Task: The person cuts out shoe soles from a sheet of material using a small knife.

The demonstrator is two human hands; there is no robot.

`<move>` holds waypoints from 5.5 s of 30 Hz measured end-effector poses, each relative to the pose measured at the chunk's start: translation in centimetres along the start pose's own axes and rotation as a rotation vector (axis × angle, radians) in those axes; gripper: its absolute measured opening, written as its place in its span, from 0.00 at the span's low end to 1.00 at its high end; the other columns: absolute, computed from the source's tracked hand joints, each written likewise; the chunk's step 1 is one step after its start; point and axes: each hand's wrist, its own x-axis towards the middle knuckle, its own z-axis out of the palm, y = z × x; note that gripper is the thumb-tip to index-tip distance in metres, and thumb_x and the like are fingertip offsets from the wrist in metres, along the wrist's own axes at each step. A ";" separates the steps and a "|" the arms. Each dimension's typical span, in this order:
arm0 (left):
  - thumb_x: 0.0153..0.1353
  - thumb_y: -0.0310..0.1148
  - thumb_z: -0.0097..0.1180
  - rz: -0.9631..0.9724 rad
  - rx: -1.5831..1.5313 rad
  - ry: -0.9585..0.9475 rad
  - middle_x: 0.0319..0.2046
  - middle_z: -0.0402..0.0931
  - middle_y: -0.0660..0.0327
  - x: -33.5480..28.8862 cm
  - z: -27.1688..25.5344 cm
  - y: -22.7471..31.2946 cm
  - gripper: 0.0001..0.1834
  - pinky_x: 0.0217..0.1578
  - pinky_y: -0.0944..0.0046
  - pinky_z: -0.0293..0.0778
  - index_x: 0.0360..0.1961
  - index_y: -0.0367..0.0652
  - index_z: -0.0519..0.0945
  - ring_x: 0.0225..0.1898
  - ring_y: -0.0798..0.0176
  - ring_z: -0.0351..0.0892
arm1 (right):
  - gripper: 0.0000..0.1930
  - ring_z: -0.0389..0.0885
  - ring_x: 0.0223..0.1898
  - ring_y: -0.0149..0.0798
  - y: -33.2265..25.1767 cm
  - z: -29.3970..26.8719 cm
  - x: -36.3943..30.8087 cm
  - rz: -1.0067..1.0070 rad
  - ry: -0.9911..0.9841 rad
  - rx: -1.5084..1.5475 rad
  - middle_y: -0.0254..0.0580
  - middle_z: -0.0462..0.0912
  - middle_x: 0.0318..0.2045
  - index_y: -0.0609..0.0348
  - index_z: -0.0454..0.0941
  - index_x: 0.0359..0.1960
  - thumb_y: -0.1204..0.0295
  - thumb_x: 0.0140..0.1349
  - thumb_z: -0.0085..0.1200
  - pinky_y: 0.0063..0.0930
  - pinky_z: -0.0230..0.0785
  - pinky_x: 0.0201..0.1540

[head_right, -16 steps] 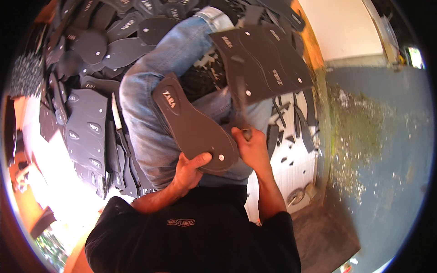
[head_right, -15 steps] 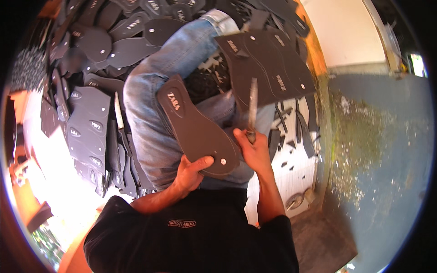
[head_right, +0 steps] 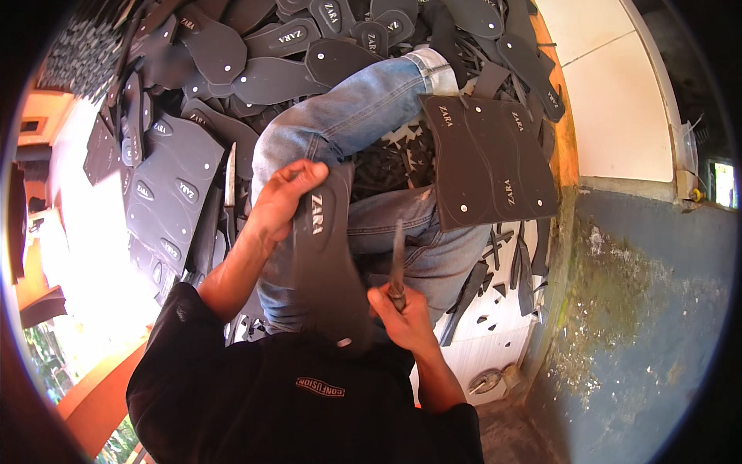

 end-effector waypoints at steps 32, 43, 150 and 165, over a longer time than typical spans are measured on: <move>0.51 0.50 0.65 -0.089 0.637 -0.152 0.24 0.75 0.63 -0.6 -0.1 -0.8 0.28 0.31 0.72 0.69 0.35 0.29 0.78 0.29 0.75 0.71 | 0.14 0.75 0.20 0.57 -1.9 1.1 8.6 -0.323 0.177 -0.765 0.54 0.73 0.13 0.63 0.70 0.17 0.68 0.57 0.55 0.42 0.64 0.23; 0.65 0.48 0.48 -0.088 -0.051 -0.286 0.28 0.77 0.61 1.4 0.7 -2.7 0.21 0.28 0.70 0.74 0.41 0.37 0.74 0.29 0.70 0.76 | 0.12 0.63 0.11 0.21 -5.5 -0.8 9.8 -0.003 0.084 0.206 0.30 0.70 0.13 0.60 0.74 0.27 0.64 0.62 0.55 0.17 0.52 0.13; 0.53 0.27 0.61 0.478 0.489 -0.322 0.43 0.78 0.59 4.9 13.6 -5.9 0.27 0.46 0.67 0.70 0.55 0.36 0.69 0.44 0.68 0.75 | 0.20 0.58 0.10 0.27 10.1 -8.4 0.5 -0.126 1.253 0.640 0.30 0.60 0.09 0.53 0.60 0.13 0.66 0.61 0.53 0.24 0.52 0.13; 0.51 0.24 0.63 0.025 0.019 -0.386 0.40 0.77 0.64 -0.5 7.8 -10.4 0.27 0.40 0.69 0.71 0.54 0.42 0.72 0.39 0.71 0.74 | 0.11 0.78 0.33 0.37 7.8 -9.3 -0.1 -0.250 1.252 0.663 0.42 0.77 0.36 0.61 0.72 0.42 0.67 0.64 0.47 0.29 0.73 0.33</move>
